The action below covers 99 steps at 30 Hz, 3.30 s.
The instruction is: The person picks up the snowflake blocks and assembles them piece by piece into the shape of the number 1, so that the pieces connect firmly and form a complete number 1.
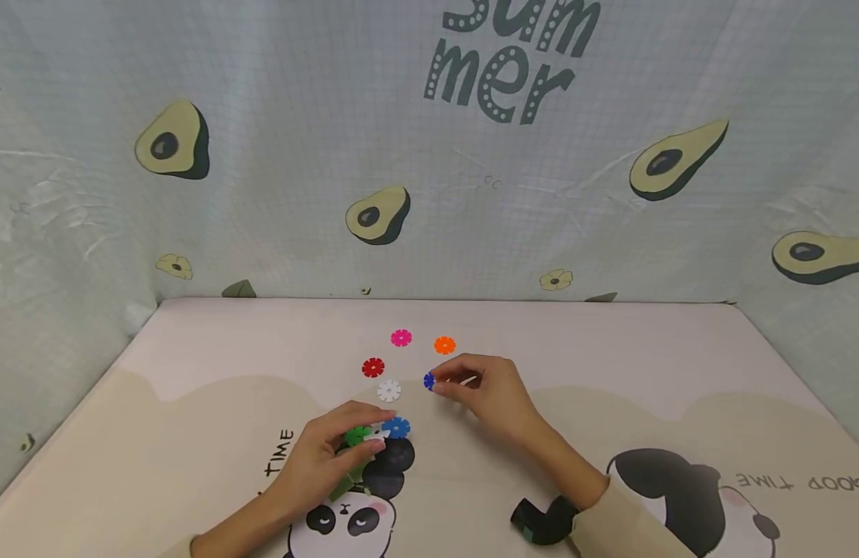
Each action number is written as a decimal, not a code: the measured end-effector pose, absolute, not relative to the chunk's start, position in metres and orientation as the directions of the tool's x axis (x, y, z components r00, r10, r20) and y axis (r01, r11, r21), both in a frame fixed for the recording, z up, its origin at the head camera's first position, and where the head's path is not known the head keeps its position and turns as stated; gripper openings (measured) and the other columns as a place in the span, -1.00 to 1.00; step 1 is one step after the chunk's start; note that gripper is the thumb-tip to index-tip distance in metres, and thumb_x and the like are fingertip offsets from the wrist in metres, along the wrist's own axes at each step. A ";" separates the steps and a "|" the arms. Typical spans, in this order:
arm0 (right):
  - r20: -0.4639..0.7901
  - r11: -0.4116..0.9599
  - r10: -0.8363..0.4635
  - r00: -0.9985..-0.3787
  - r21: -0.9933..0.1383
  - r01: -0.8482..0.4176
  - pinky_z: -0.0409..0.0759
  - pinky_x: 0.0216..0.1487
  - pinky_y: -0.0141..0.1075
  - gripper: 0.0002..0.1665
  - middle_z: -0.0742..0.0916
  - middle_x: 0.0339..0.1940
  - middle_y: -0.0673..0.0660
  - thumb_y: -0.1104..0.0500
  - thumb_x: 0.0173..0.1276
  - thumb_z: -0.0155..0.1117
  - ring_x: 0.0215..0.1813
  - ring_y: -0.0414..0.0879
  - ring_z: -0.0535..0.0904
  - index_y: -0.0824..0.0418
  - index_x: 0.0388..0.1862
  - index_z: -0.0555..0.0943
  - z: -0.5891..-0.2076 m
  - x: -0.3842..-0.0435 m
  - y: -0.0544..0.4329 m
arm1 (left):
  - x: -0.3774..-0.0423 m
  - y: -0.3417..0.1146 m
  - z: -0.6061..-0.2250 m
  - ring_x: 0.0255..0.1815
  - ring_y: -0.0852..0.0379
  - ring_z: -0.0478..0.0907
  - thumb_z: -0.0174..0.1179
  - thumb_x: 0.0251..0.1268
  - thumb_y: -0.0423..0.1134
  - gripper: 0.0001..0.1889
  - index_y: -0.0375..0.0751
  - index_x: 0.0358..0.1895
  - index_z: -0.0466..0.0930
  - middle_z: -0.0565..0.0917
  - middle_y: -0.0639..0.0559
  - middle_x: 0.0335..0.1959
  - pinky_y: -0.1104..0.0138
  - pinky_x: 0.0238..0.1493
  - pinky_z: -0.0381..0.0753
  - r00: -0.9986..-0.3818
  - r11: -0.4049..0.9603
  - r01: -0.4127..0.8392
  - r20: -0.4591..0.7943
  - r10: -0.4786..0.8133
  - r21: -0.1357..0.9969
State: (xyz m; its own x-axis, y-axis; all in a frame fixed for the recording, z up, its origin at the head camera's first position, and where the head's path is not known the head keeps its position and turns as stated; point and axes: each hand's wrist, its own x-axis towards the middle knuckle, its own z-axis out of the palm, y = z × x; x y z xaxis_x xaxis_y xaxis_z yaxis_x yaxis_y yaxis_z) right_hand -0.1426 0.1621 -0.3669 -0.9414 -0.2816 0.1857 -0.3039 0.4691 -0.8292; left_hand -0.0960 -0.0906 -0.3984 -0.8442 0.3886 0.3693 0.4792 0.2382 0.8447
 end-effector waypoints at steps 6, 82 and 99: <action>0.180 0.470 -0.238 -0.954 -0.839 -0.275 0.60 -0.37 -0.33 -0.73 0.71 -0.30 -0.05 0.09 0.17 0.45 -0.25 -0.07 0.56 0.13 -0.15 0.72 -0.374 -0.156 0.169 | -0.097 -0.091 -0.399 0.07 0.20 0.53 0.26 0.27 -0.28 -0.66 -0.04 0.12 0.63 0.60 0.27 -0.01 0.25 0.15 0.48 -0.841 0.242 0.485 0.373 0.391 0.841; -0.118 0.264 -0.436 -0.892 -0.964 -0.002 0.56 -0.43 -0.33 -0.59 0.66 -0.45 0.21 0.16 0.24 0.39 -0.40 0.00 0.55 0.27 0.06 0.64 -0.366 -0.125 0.150 | -0.098 -0.094 -0.395 0.14 0.19 0.49 0.17 0.34 -0.31 -0.66 -0.06 0.16 0.58 0.60 0.27 0.01 0.27 0.23 0.39 -0.855 0.215 0.443 0.338 0.394 0.870; -0.150 0.156 -0.441 -0.885 -0.984 0.088 0.62 -0.32 -0.34 -0.60 0.66 -0.47 0.22 0.22 0.22 0.40 -0.43 -0.06 0.57 0.33 0.04 0.64 -0.369 -0.121 0.147 | -0.099 -0.094 -0.393 0.11 0.16 0.50 0.16 0.34 -0.35 -0.66 -0.09 0.16 0.57 0.59 0.22 0.02 0.27 0.19 0.43 -0.824 0.177 0.479 0.372 0.427 0.860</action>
State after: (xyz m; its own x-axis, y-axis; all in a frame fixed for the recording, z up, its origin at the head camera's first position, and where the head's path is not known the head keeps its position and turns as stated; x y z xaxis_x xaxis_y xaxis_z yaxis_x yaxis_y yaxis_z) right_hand -0.1214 0.1466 -0.3687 -0.8849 -0.4412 -0.1495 0.0884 0.1561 -0.9838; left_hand -0.0986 -0.0942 -0.3933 -0.8242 0.4272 0.3717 0.4793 0.1767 0.8597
